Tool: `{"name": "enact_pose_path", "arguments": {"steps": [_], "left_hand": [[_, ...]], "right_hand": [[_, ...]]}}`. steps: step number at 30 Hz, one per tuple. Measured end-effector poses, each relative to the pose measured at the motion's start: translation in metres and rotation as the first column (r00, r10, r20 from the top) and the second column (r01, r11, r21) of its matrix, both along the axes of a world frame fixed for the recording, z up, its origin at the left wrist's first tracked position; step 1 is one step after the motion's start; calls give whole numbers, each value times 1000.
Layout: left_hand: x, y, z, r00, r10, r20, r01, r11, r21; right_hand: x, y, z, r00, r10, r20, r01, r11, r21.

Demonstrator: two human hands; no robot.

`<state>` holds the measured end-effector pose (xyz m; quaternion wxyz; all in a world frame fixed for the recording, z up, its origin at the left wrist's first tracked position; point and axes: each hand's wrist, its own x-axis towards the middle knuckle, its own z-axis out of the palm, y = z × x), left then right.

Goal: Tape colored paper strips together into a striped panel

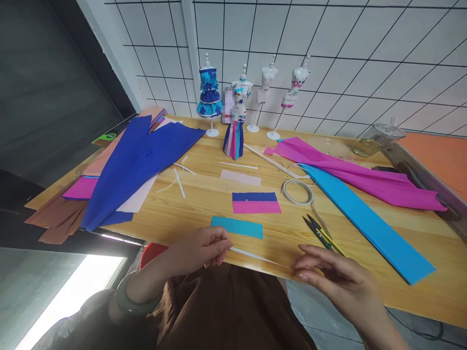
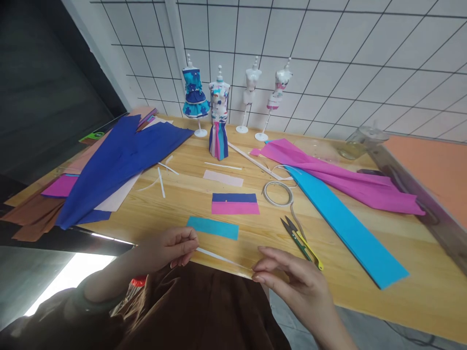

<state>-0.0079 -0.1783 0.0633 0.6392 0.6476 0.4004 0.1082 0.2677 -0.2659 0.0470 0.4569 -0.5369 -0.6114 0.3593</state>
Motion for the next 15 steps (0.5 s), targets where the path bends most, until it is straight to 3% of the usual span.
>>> {"name": "enact_pose_path", "arguments": {"steps": [7, 11, 15], "left_hand": [[-8, 1, 21, 989, 69, -130, -30, 959, 283], [-8, -4, 20, 978, 114, -177, -9, 862, 507], [-10, -10, 16, 976, 126, -180, 24, 752, 659]], "right_hand": [[3, 1, -12, 985, -120, -128, 102, 985, -136], [-1, 11, -18, 963, -256, -78, 233, 945, -230], [-15, 17, -18, 954, -211, -211, 102, 895, -435]]}}
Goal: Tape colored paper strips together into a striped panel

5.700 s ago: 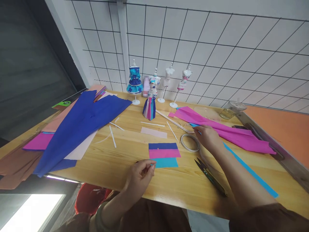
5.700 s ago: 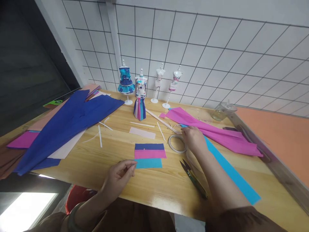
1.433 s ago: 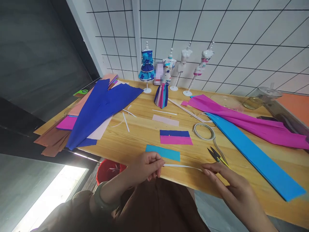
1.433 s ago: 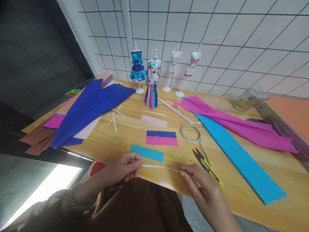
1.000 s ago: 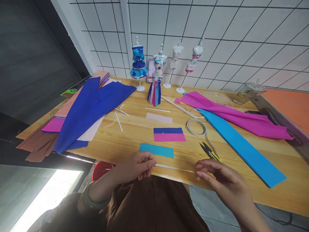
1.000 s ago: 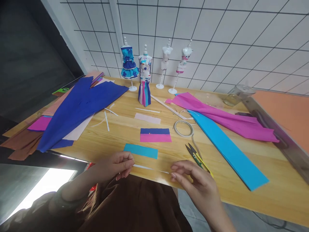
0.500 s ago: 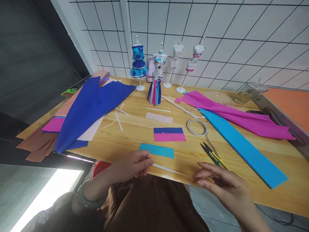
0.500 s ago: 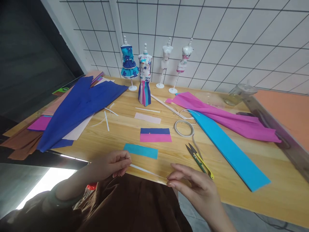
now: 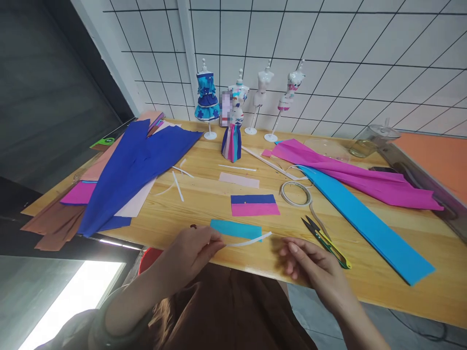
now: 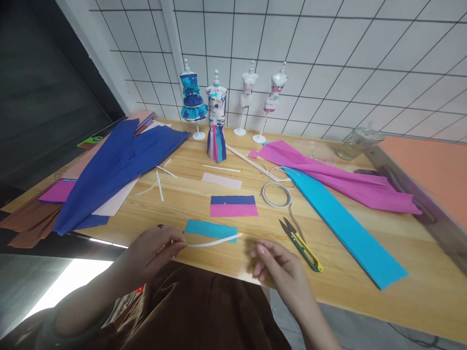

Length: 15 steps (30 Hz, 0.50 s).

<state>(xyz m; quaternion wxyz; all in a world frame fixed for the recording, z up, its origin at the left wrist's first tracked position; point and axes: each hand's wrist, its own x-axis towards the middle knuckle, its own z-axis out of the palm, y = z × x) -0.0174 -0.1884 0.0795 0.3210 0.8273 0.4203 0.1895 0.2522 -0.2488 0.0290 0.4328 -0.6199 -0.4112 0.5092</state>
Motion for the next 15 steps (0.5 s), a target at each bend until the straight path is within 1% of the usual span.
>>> {"name": "enact_pose_path", "arguments": {"steps": [2, 4, 6, 8, 11, 15], "left_hand": [[-1, -3, 0, 1000, -12, 2, 12, 998, 56], [-1, -5, 1, 1000, -23, 4, 22, 996, 84], [-1, -7, 2, 1000, -25, 7, 24, 995, 94], [-1, -8, 1, 1000, -20, 5, 20, 995, 96], [-1, -9, 0, 1000, -24, -5, 25, 995, 95], [-1, -7, -3, 999, -35, 1, 35, 994, 103]], "right_hand": [[-9, 2, 2, 992, 23, -123, -31, 997, -66], [-17, 4, 5, 975, 21, -223, -46, 993, -105], [-21, 6, 7, 952, 8, -307, -46, 992, -117], [-23, 8, 8, 926, -11, -376, -29, 994, -101], [-23, 10, 7, 901, -45, -431, 10, 996, -83], [-24, 11, 7, 903, -72, -424, 45, 996, -74]]}}
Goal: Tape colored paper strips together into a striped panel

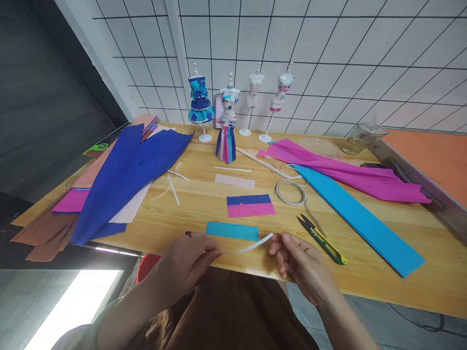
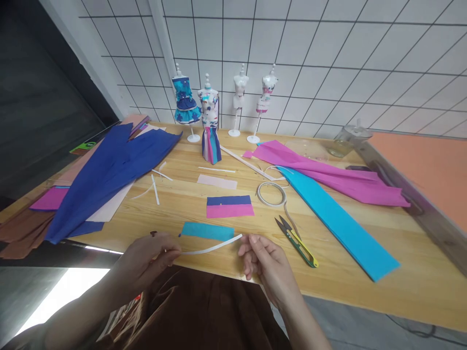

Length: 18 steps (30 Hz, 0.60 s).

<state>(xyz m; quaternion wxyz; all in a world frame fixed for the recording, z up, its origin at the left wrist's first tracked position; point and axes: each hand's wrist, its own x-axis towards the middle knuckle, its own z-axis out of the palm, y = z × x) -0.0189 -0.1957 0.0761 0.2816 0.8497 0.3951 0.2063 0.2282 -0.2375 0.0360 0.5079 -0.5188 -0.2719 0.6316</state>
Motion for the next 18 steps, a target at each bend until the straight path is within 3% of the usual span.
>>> {"name": "enact_pose_path", "arguments": {"steps": [11, 18], "left_hand": [[1, 1, -1, 1000, -18, -5, 18, 999, -43], [9, 12, 1, 996, 83, 12, -77, 957, -279]], "right_hand": [[-1, 3, -4, 987, 22, 162, -32, 998, 59], [7, 8, -6, 903, -65, 424, 15, 993, 119]]}}
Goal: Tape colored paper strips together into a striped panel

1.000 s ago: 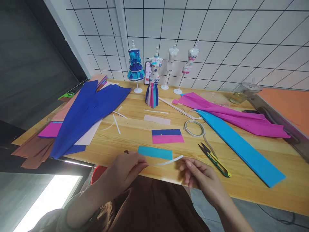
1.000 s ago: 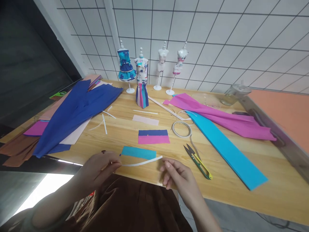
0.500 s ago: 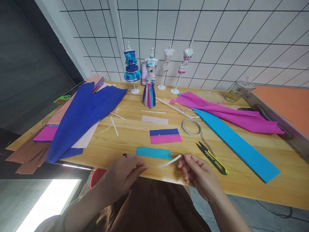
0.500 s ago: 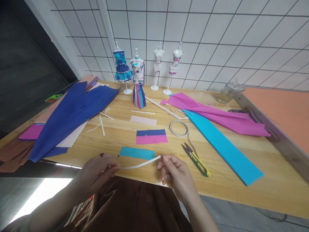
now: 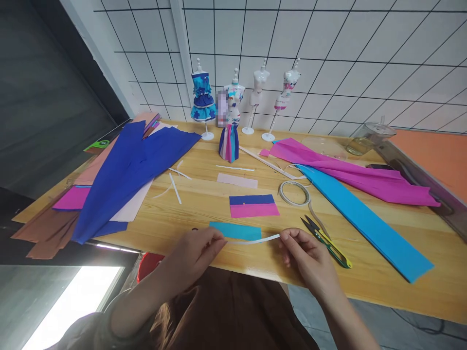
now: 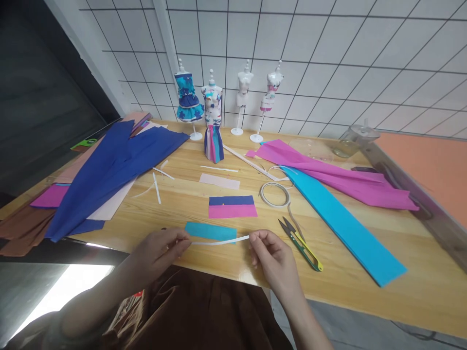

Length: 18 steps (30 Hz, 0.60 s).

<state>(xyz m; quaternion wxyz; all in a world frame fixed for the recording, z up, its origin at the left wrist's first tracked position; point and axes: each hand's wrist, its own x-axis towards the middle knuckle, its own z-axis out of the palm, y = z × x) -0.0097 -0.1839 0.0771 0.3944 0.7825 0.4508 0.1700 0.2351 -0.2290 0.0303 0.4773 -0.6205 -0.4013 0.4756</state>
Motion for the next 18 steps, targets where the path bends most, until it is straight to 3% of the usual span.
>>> {"name": "enact_pose_path", "arguments": {"steps": [6, 13, 18], "left_hand": [[15, 27, -18, 984, 107, 139, -87, 987, -138], [36, 64, -49, 984, 175, 45, -173, 984, -33], [43, 73, -55, 987, 161, 6, -161, 987, -13]], "right_hand": [[10, 14, 0, 955, -27, 296, 21, 999, 24], [27, 38, -4, 865, -28, 501, 21, 1000, 21], [32, 50, -7, 780, -2, 626, -5, 1000, 10]]}}
